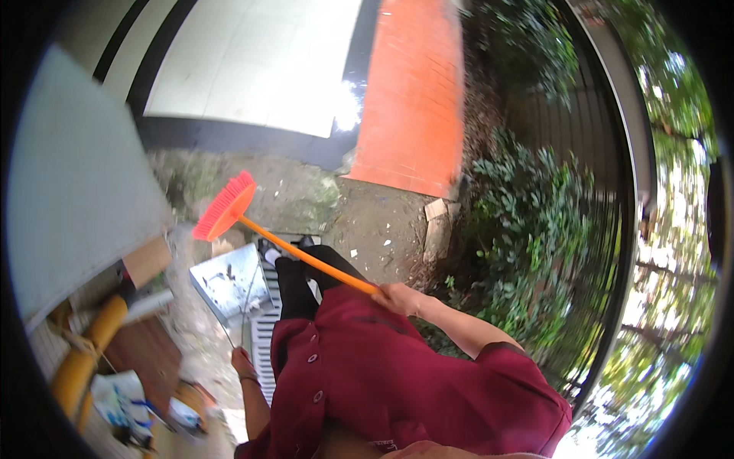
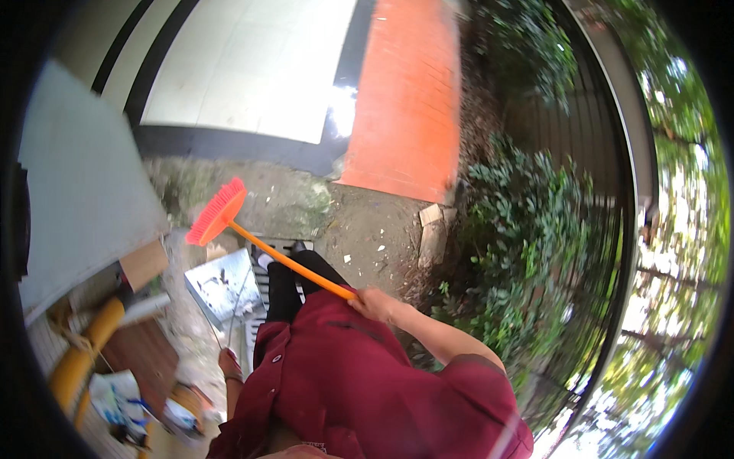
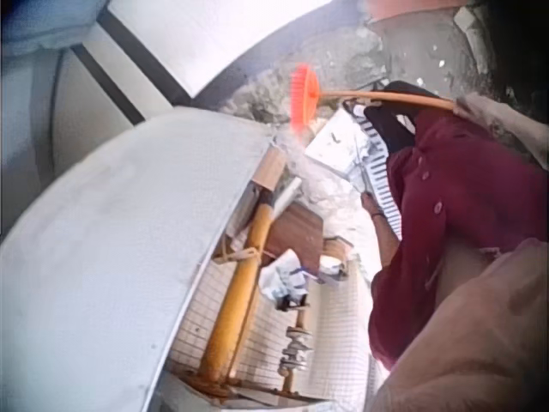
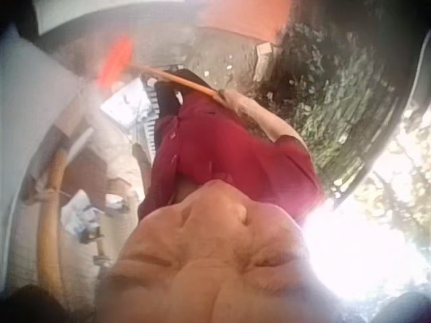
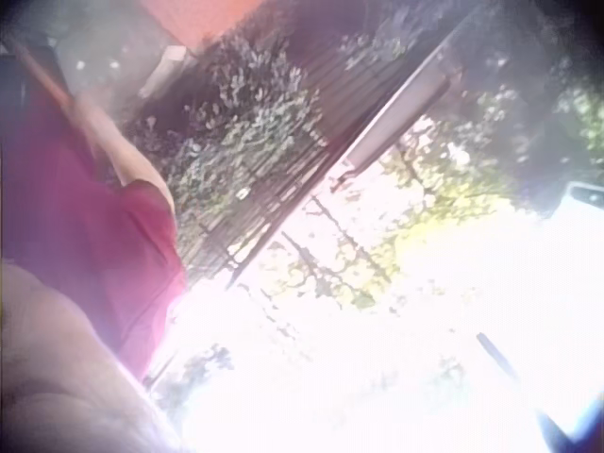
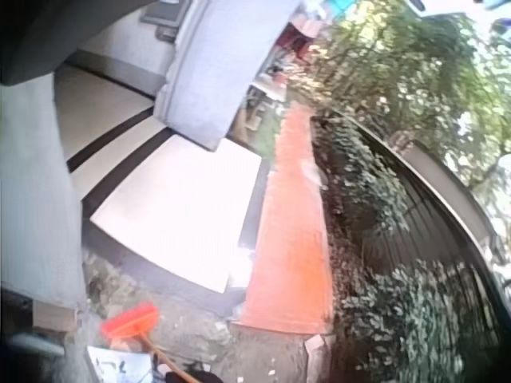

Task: The person sweeps debris and leaves from a tiled walkway and adjacent garden area using a broom and dustpan. They gather the swept material into the dustpan and move along the path, continuing to sweep and collect litter.

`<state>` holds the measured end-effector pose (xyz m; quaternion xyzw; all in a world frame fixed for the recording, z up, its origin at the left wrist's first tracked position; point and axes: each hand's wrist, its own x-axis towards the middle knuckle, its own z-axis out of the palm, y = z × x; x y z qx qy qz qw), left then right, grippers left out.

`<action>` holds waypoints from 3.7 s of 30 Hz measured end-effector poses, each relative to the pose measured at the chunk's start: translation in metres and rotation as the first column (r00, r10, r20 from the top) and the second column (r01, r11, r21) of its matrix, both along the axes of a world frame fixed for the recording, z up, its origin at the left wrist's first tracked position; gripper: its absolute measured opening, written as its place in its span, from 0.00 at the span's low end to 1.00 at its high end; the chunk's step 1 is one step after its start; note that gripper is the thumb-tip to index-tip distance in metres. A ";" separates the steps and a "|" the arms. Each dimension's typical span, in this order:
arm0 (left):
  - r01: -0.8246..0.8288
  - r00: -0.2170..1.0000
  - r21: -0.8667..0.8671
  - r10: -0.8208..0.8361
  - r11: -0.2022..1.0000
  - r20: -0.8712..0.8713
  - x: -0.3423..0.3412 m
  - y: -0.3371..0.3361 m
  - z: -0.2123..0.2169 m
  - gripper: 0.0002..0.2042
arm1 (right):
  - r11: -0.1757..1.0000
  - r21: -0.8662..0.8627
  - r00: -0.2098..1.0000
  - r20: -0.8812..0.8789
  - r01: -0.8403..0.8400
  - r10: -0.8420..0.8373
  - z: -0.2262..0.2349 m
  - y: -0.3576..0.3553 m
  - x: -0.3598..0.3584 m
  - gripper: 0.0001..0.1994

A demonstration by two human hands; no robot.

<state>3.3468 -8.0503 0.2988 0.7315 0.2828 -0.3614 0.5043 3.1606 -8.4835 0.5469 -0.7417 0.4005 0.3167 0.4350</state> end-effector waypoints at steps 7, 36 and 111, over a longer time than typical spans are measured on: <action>0.233 0.971 -0.125 -0.237 0.964 -0.022 0.065 -0.089 0.060 0.10 | 0.915 -0.003 0.912 0.080 0.404 -0.403 0.033 -0.019 -0.008 0.18; 0.396 0.917 -0.119 -0.385 0.910 0.104 0.322 -0.723 0.241 0.09 | -0.069 0.446 -0.018 -0.118 0.892 -0.993 0.107 -0.508 0.119 0.12; 0.501 0.847 0.184 -0.522 0.846 0.098 0.065 -1.638 0.181 0.18 | 0.741 0.315 0.799 -0.115 0.593 -0.591 0.170 -1.599 0.065 0.12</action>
